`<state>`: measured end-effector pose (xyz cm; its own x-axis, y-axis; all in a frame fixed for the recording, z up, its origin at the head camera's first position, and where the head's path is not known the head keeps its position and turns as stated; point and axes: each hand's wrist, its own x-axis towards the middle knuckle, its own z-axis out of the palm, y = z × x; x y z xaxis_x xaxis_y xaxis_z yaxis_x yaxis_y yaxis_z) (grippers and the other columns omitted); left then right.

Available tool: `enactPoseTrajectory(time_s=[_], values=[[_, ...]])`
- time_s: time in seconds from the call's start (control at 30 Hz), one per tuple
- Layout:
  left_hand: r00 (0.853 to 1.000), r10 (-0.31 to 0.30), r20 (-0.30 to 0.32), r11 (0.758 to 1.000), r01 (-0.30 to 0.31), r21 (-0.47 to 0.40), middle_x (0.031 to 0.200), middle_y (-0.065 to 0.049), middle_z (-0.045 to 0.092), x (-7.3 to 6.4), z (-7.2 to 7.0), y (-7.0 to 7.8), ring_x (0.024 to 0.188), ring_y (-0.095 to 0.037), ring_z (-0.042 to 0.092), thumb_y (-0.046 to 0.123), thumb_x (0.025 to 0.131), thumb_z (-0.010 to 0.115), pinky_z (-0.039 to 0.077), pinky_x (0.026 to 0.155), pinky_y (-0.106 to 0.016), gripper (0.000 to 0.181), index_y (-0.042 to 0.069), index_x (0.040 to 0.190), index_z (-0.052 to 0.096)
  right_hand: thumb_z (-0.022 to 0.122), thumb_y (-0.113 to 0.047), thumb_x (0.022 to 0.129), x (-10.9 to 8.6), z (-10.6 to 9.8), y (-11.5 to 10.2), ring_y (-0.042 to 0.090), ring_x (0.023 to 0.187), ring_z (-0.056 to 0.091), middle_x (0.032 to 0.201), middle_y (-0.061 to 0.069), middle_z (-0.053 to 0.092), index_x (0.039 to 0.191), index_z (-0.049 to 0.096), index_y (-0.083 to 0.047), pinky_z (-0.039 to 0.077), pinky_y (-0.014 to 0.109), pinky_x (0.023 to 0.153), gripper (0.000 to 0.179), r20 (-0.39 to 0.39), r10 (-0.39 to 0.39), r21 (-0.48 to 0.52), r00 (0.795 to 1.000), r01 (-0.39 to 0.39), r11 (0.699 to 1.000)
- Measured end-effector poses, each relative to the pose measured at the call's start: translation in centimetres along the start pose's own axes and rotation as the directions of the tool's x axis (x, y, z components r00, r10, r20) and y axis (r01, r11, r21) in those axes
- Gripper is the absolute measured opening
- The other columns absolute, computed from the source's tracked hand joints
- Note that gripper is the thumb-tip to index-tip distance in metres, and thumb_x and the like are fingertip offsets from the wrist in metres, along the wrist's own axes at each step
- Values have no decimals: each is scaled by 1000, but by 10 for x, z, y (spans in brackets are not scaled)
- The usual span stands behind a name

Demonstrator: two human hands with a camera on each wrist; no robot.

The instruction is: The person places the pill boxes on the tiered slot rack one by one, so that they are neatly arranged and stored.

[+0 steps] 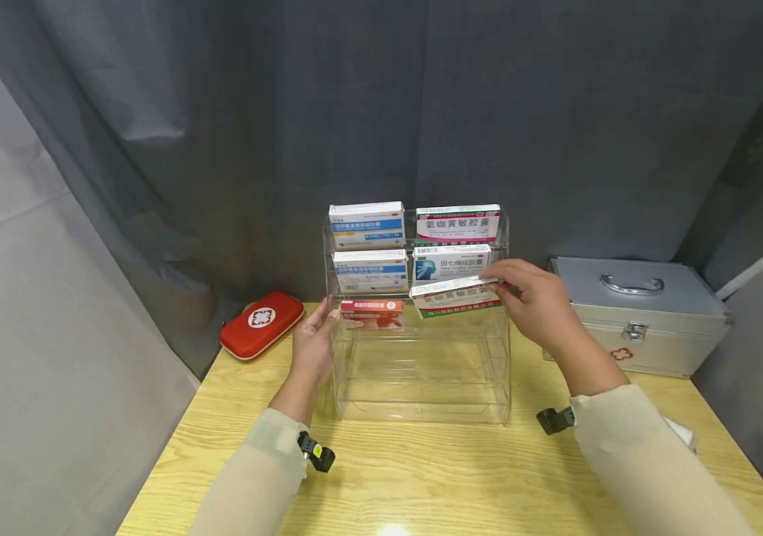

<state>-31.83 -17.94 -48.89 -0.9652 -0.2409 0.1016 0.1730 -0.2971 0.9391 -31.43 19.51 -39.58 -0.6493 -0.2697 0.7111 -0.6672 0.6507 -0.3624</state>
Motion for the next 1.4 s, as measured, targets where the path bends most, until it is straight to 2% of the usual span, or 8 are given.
enactPoseTrajectory(time_s=[0.13,0.23,0.67,0.87,1.0,1.2,1.4], values=[[1000,-5,-8,1000,5,-4,168,-14,50,2,-2,0,161,-27,40,2,108,64,36,133,-40,52,-1,158,52,76,2,99,-1,8,0,32,115,75,128,9,78,119,81,-12,65,47,86,25,51,32,-7,998,-32,999],[1000,-13,-8,1000,13,-1,168,-12,50,2,-3,1,162,-26,40,3,109,64,35,134,-40,51,0,158,52,76,0,100,-5,12,-1,36,118,75,130,12,77,122,80,-10,66,55,90,24,88,50,-23,995,-48,999],[1000,3,-4,1000,-3,0,169,-12,49,-1,-3,2,163,-27,38,3,108,64,32,135,-41,52,-2,158,52,75,-2,102,-15,23,-1,38,124,71,128,16,76,121,76,-5,63,56,103,20,198,24,-163,980,8,987],[1000,-3,-11,1000,3,-9,168,-12,50,-1,-2,1,162,-26,41,2,107,65,33,135,-40,52,-1,158,53,74,-1,102,-18,27,1,35,120,71,123,15,76,117,74,-5,65,51,100,16,240,-32,-260,970,96,961],[1000,-6,-10,1000,6,-5,168,-12,50,-1,-2,1,162,-26,40,2,108,64,33,135,-41,52,-1,158,52,73,1,101,-20,30,4,35,117,71,120,15,76,115,74,-3,65,49,97,15,229,-84,-288,970,150,946],[1000,-3,-1,1000,3,10,170,-11,49,-3,1,1,162,-25,38,3,109,64,33,135,-41,52,-1,159,51,73,1,101,-23,31,6,35,116,71,119,16,76,116,73,-1,65,48,98,15,199,-129,-288,971,184,940],[1000,9,3,1000,-9,21,169,-13,49,-3,0,3,162,-28,40,2,109,62,35,134,-41,51,-1,159,51,78,3,96,-32,31,7,38,120,68,125,19,74,122,72,1,63,51,102,26,135,-193,-259,972,223,940]])
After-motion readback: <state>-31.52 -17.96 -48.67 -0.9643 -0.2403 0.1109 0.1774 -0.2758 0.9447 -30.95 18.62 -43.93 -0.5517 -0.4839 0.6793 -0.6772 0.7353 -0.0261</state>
